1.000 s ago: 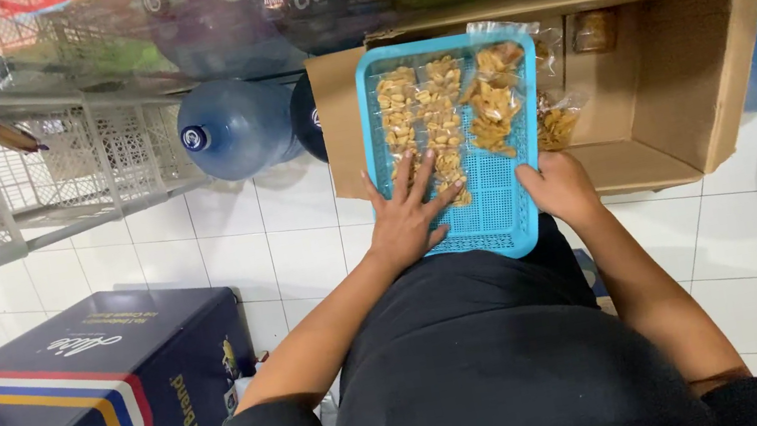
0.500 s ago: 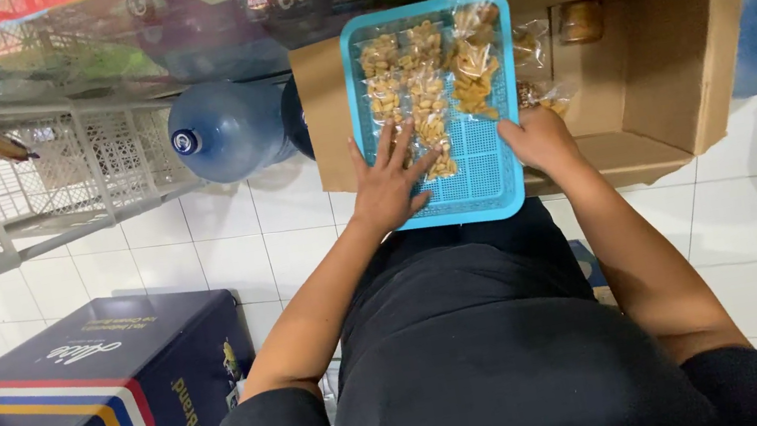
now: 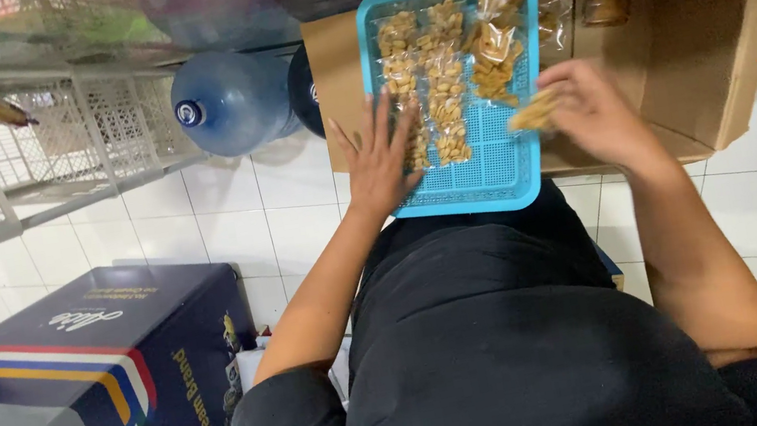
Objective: The person transfers small plastic bags of snacks from a cardboard box into a blue plastic basket. They arrange the bags neatly in rows within the basket using both hands.
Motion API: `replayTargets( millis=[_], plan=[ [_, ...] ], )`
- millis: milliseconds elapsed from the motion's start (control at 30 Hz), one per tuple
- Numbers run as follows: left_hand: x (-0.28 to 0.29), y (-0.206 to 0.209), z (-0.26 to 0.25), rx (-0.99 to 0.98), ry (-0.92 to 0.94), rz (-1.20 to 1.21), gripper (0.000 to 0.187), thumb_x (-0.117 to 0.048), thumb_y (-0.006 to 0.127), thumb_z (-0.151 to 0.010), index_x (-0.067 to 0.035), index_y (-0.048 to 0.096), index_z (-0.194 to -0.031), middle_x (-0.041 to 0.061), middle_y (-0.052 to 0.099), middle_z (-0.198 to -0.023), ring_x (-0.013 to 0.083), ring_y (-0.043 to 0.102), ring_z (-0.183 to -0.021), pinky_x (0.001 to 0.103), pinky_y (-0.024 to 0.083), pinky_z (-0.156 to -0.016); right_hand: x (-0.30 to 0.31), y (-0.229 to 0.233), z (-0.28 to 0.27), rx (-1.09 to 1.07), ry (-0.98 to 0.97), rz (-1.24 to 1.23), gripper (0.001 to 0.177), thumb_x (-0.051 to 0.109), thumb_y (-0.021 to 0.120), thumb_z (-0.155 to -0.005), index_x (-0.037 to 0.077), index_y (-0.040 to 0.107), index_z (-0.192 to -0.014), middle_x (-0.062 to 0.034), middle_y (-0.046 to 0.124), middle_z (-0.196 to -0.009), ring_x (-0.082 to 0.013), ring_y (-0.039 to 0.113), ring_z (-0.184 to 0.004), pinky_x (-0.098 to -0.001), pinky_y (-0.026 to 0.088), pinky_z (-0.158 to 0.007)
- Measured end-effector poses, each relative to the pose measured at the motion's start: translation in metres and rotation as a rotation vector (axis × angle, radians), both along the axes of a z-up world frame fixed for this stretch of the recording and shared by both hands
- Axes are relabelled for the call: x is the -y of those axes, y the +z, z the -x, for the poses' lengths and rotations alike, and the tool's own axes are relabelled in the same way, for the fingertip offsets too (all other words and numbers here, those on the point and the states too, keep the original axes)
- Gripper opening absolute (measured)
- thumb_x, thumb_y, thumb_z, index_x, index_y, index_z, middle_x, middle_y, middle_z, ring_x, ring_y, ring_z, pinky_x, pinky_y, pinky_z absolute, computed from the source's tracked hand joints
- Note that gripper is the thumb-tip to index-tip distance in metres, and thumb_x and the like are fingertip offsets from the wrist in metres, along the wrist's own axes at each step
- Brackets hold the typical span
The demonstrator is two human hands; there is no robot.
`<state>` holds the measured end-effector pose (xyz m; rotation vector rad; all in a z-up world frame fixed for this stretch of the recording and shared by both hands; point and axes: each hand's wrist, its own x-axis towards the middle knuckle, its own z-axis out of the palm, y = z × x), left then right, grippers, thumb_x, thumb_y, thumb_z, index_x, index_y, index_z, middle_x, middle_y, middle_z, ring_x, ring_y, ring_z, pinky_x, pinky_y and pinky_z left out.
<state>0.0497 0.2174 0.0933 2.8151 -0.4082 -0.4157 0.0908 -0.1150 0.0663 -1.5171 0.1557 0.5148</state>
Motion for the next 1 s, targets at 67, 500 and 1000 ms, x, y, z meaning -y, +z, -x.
replayTargets(
  millis=[67,500,1000],
  plan=[
    [-0.009,-0.016,0.002,0.091,0.067,-0.083,0.119,-0.043,0.094,-0.062,-0.026,0.031,-0.162,0.017,0.010,-0.171,0.0351,0.009,-0.159,0.082,0.003,-0.115,-0.032,0.002,-0.007,0.011,0.345,0.136,0.042,-0.002,0.066,-0.089,0.001,0.054,-0.129,-0.0123,0.066,-0.118,-0.0199,0.068,-0.111,-0.0289,0.059,-0.087],
    [0.019,0.005,-0.006,-0.122,0.113,-0.090,0.127,-0.055,0.093,-0.055,-0.032,0.024,-0.160,0.012,0.007,-0.170,0.0333,0.004,-0.158,0.086,0.001,-0.114,-0.083,-0.077,0.008,-0.001,0.360,0.238,0.017,0.007,0.073,-0.094,0.000,0.071,-0.109,-0.0079,0.076,-0.102,-0.0148,0.073,-0.095,-0.0280,0.058,-0.081],
    [-0.007,0.023,0.005,-0.342,0.116,0.900,0.072,-0.013,0.078,-0.086,-0.005,0.045,-0.150,0.019,0.062,-0.138,0.0323,0.067,-0.122,0.035,0.055,-0.099,-0.111,0.059,0.009,0.416,0.517,0.359,0.016,0.004,0.071,-0.096,0.003,0.074,-0.111,-0.0089,0.077,-0.101,-0.0151,0.073,-0.091,-0.0306,0.057,-0.074]
  ],
)
